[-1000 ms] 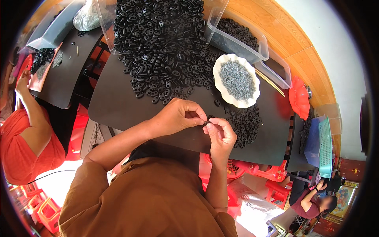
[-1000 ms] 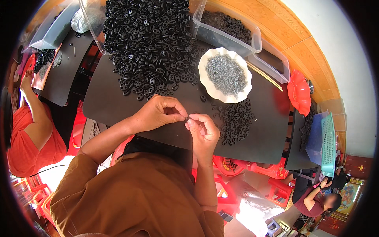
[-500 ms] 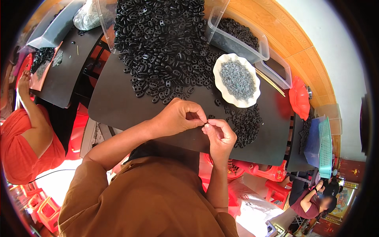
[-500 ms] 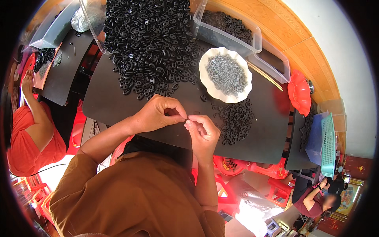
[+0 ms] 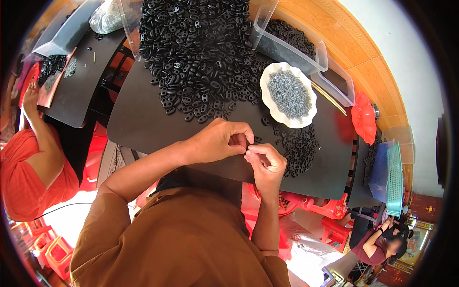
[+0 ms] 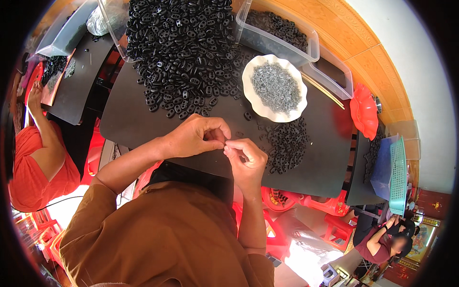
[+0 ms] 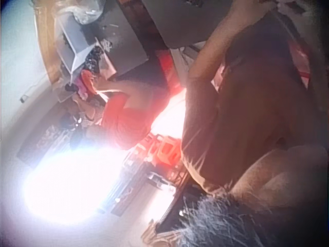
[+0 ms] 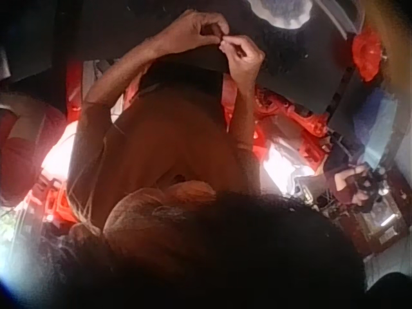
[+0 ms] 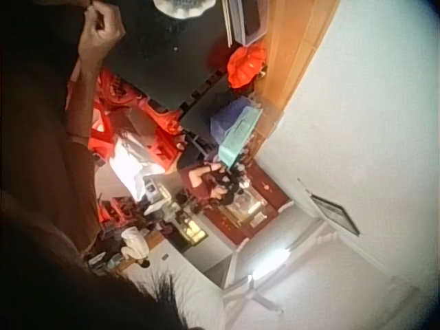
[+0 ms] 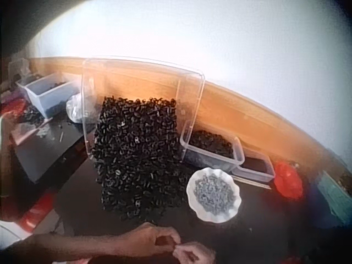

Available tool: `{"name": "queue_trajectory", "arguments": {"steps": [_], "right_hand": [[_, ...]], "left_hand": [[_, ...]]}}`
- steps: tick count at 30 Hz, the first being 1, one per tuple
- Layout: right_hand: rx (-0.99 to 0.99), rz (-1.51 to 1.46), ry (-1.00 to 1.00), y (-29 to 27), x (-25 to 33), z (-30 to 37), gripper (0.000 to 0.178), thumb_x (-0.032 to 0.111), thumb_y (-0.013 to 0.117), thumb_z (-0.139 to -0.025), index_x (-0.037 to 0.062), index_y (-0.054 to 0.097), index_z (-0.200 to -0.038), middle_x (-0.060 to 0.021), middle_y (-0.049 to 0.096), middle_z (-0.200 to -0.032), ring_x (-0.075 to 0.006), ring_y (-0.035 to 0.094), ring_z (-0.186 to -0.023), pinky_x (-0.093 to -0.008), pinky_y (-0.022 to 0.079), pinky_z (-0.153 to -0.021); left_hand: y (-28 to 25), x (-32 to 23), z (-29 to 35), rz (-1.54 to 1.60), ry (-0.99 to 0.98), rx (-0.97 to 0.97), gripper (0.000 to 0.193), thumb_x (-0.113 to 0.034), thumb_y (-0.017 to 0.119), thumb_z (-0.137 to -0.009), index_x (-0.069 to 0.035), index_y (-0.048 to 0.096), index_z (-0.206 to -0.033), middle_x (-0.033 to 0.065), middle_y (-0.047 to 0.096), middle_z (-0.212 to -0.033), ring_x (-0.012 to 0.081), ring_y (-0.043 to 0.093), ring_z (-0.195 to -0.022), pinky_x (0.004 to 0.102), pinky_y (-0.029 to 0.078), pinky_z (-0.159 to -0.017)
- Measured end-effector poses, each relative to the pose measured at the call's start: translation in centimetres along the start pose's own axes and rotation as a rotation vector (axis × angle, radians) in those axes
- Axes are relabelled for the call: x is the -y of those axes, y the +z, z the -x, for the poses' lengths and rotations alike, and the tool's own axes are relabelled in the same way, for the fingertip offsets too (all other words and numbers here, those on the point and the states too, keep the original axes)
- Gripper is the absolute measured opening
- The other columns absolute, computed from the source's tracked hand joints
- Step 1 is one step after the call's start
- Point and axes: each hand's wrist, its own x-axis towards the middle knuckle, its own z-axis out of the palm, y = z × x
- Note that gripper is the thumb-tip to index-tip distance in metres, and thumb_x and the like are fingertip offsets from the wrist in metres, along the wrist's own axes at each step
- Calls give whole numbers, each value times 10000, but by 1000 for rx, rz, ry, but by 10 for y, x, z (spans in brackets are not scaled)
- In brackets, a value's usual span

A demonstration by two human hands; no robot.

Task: The person sits at a table and repeatedly picks up small black plastic parts and metal pins. They insert the pins into the plastic parts by hand and place the assembled units onto the table. The process is repetitive, involving picking, inserting, and placing.

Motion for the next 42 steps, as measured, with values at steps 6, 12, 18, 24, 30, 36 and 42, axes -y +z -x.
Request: {"name": "queue_trajectory", "arguments": {"steps": [6, 12, 18, 24, 30, 36, 42], "right_hand": [[-95, -215, 162, -2, 0, 2, 104, -16, 701, -916, -57, 690, -1011, -75, 690, -860, -127, 683, -762, -254, 578, -702], [-115, -236, 146, -4, -1, 1, 101, -16, 703, -914, -50, 693, -1008, -75, 686, -856, -122, 680, -738, -246, 574, -686], [-117, -216, 149, -2, 2, 2, 97, -23, 705, -911, -51, 693, -1003, -71, 685, -854, -120, 676, -738, -247, 572, -687], [-119, -209, 148, -2, 2, 3, 92, -29, 703, -910, -55, 690, -998, -71, 684, -851, -124, 675, -741, -248, 570, -696], [-95, -194, 142, -3, 3, 4, 85, -40, 697, -909, -60, 687, -990, -75, 686, -856, -126, 675, -749, -252, 572, -705], [-77, -172, 135, -3, 2, 6, 74, -48, 692, -907, -64, 683, -978, -82, 685, -864, -129, 676, -755, -258, 576, -705], [-182, -229, 98, -18, -3, 19, 76, -58, 661, -918, -44, 662, -992, -94, 679, -890, -151, 684, -761, -277, 583, -706]], "left_hand": [[4, 6, 1, 253, -55, -21, 193, -24, 695, -917, 2, 658, -1104, 72, 730, -907, 109, 686, -867, 279, 572, -801], [3, 9, 3, 316, -116, -14, 183, -129, 659, -978, 30, 668, -1068, 67, 719, -899, 106, 668, -850, 272, 562, -791], [2, -3, 2, 201, -150, -14, 208, -171, 631, -999, 29, 681, -972, 58, 705, -836, 100, 662, -772, 267, 564, -723], [7, -5, 1, 161, -134, -24, 184, -135, 619, -994, 28, 687, -943, 55, 706, -810, 98, 668, -758, 269, 567, -696], [9, -6, 2, 135, -115, -31, 166, -108, 620, -977, 34, 688, -925, 62, 709, -789, 102, 674, -736, 271, 565, -678], [9, -5, 2, 68, -84, -7, 173, -111, 631, -969, 41, 688, -909, 68, 709, -781, 113, 682, -732, 274, 567, -680], [1, -11, -2, 105, -65, 19, 173, -149, 675, -954, 17, 697, -995, 104, 719, -875, 149, 703, -775, 294, 569, -690]]}}
